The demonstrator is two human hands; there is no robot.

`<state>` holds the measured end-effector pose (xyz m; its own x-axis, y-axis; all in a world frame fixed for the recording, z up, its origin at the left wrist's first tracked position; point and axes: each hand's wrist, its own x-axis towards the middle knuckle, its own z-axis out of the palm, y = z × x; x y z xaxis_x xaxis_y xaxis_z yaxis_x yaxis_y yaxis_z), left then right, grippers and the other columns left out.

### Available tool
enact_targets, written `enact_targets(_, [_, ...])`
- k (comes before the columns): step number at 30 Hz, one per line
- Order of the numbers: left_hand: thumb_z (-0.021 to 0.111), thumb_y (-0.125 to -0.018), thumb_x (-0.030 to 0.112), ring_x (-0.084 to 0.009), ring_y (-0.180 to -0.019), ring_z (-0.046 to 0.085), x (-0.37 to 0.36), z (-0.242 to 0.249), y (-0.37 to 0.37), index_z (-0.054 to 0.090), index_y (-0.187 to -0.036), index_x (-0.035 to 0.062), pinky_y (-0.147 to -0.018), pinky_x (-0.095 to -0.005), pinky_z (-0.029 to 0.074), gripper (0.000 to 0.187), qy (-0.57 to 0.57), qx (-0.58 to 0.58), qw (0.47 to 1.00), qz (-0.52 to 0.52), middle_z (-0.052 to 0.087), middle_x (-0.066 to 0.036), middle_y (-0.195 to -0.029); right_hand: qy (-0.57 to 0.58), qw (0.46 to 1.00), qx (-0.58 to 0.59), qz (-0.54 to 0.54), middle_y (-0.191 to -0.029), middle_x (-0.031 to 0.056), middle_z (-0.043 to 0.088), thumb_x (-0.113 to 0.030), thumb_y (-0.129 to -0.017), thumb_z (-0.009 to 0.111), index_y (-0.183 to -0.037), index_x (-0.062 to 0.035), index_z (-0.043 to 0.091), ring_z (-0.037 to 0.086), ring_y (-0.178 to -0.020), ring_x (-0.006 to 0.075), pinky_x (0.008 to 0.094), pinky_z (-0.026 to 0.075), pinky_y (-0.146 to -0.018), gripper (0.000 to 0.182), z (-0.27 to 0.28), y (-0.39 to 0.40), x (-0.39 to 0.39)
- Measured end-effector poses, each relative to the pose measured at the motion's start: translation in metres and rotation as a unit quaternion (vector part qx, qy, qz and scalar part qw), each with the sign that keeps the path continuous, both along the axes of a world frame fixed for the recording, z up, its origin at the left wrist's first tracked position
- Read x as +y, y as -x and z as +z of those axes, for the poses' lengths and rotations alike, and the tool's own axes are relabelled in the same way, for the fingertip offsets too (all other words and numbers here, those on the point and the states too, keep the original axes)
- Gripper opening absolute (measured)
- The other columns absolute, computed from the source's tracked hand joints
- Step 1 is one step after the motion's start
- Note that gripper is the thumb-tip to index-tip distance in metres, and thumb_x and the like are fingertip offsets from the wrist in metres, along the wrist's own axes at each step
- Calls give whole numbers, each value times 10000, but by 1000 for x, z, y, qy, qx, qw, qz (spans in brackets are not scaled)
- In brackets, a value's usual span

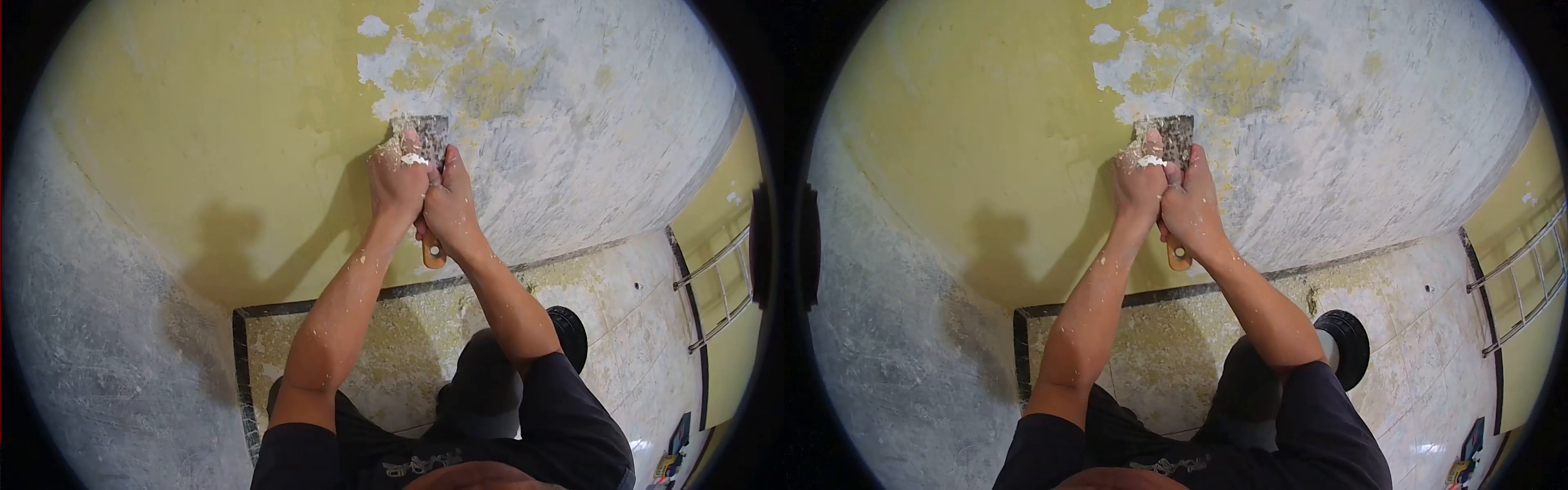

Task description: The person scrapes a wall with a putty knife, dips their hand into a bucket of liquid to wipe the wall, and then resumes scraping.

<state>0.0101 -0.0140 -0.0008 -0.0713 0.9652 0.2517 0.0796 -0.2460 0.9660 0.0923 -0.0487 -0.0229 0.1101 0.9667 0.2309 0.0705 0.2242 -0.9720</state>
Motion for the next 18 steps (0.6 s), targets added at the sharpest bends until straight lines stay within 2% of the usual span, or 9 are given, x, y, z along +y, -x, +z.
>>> enact_targets(2, [467,-962,351,-212,-501,529,11,-20,-6,613,-753,-21,-521,-404,428,452,-30,8,999,11,583,-113,-569,-14,1000,-16,-17,-640,104,504,-82,-976,386,-1118,-18,349,451,-347,163,311,363,-312,159,3,-1,2])
enact_targets(5, [423,-968,321,-344,-516,609,13,-21,-7,591,-771,-50,-517,-459,463,452,-136,66,986,67,580,-197,-566,-11,1000,-1,7,-625,93,500,-85,-974,396,-1122,-17,356,455,-347,165,316,367,-318,168,11,0,0])
enact_targets(7, [432,-956,280,-409,-611,616,-3,14,-1,594,-804,-54,-583,-473,467,401,34,-33,999,3,609,-228,-642,-3,1000,-9,5,-626,94,504,-90,-976,393,-1153,-19,356,462,-348,170,324,368,-321,194,30,5,-1])
enact_targets(8, [432,-956,280,-409,-611,616,-3,7,0,594,-804,-54,-583,-473,467,401,36,-36,999,2,609,-228,-642,-1,1000,-12,4,-626,94,504,-90,-976,393,-1153,-19,356,462,-348,170,324,368,-321,194,21,3,1])
enact_targets(10, [448,-945,270,-420,-652,615,7,-24,-1,594,-814,-56,-612,-478,463,380,-93,82,992,31,612,-236,-666,-20,998,-50,-24,-627,101,506,-87,-975,394,-1154,-18,358,462,-349,171,328,369,-321,195,-5,-2,4])
enact_targets(11, [466,-938,297,-381,-616,621,20,-46,-10,599,-792,-46,-589,-472,459,396,-184,26,978,98,596,-222,-619,8,1000,-18,-12,-627,107,509,-89,-972,402,-1155,-19,362,465,-349,174,332,371,-322,200,-6,0,-3])
enact_targets(12, [466,-938,297,-381,-616,621,17,-40,-8,599,-792,-46,-589,-472,459,396,-186,28,977,98,596,-222,-619,7,1000,-15,-11,-627,107,509,-89,-972,402,-1155,-19,362,465,-349,174,332,371,-322,200,1,1,-4])
enact_targets(14, [476,-964,365,-219,-572,553,5,-13,-3,611,-772,-27,-580,-415,445,457,-115,41,988,90,597,-152,-616,-7,999,-36,8,-635,106,510,-90,-971,399,-1157,-22,365,466,-351,174,331,369,-322,201,19,1,-1])
enact_targets(18, [480,-958,368,-248,-616,557,-9,19,6,622,-825,-34,-605,-414,445,447,-13,44,999,26,618,-175,-684,-46,998,24,23,-628,104,504,-84,-967,395,-1145,-25,367,464,-348,173,330,363,-317,190,22,8,5])
